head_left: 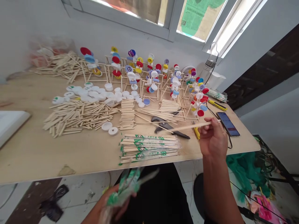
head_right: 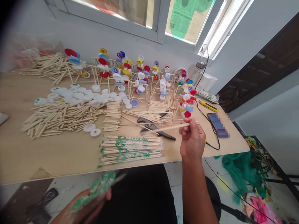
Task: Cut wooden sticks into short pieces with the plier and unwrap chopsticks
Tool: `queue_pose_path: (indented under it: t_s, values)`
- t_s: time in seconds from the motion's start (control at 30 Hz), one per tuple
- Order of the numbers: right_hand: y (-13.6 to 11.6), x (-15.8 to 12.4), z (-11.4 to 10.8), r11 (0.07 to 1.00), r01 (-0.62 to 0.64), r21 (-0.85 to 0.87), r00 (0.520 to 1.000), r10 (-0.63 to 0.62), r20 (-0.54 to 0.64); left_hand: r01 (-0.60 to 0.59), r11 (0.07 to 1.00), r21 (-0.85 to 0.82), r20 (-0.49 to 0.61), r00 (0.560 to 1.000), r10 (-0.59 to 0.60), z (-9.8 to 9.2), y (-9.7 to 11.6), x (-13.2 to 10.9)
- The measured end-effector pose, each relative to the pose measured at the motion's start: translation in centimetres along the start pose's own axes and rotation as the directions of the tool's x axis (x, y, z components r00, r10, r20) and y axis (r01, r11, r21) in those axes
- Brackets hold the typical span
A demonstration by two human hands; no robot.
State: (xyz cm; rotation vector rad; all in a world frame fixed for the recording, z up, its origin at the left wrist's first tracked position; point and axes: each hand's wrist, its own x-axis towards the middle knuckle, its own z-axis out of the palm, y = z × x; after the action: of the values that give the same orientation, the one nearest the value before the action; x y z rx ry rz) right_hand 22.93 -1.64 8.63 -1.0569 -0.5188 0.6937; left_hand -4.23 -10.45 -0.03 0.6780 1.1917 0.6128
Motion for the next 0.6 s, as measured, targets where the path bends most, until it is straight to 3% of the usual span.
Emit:
queue_pose_path:
  t_s: [0.07, 0.13, 0.23, 0.37, 0.5, 0.6]
  values:
    - [1.0, 0.8, 0.5, 0.999, 0.035, 0.004, 0.999, -0.034, -0.031, -0.008, 0.999, 0.034, -0.062, 0.998, 0.010, -1.0, 0.2, -0.3]
    - [2.6, 1.1, 1.3, 0.999, 0.036, -0.008, 0.999, -0.036, -0.021, -0.018, 0.998, 0.057, -0.049, 0.999, 0.021, -1.9, 0.4, -0.3]
    - [5.1, 1.3, 2.8, 0.996, -0.054, -0.075, 0.995, 0.060, 0.077, -0.039, 0.997, 0.066, 0.035, 0.999, 0.037, -2.7, 0.4, 0.3]
    - [7.0, 1.7, 4.1, 0.969, -0.157, -0.190, 0.963, 0.193, 0.189, -0.102, 0.994, 0.025, 0.002, 0.995, 0.102, -2.5, -0.4, 0.8]
    - [7.1, 2.1, 3.4, 0.953, -0.164, -0.253, 0.958, 0.216, 0.191, -0.059, 0.998, -0.013, -0.024, 0.998, 0.059, -2.0, -0.7, 0.6]
    - [6.6, 1.6, 1.8, 0.932, -0.033, -0.361, 0.987, 0.086, 0.133, -0.055, 0.998, -0.029, -0.031, 0.998, 0.054, -1.9, -0.4, 0.5]
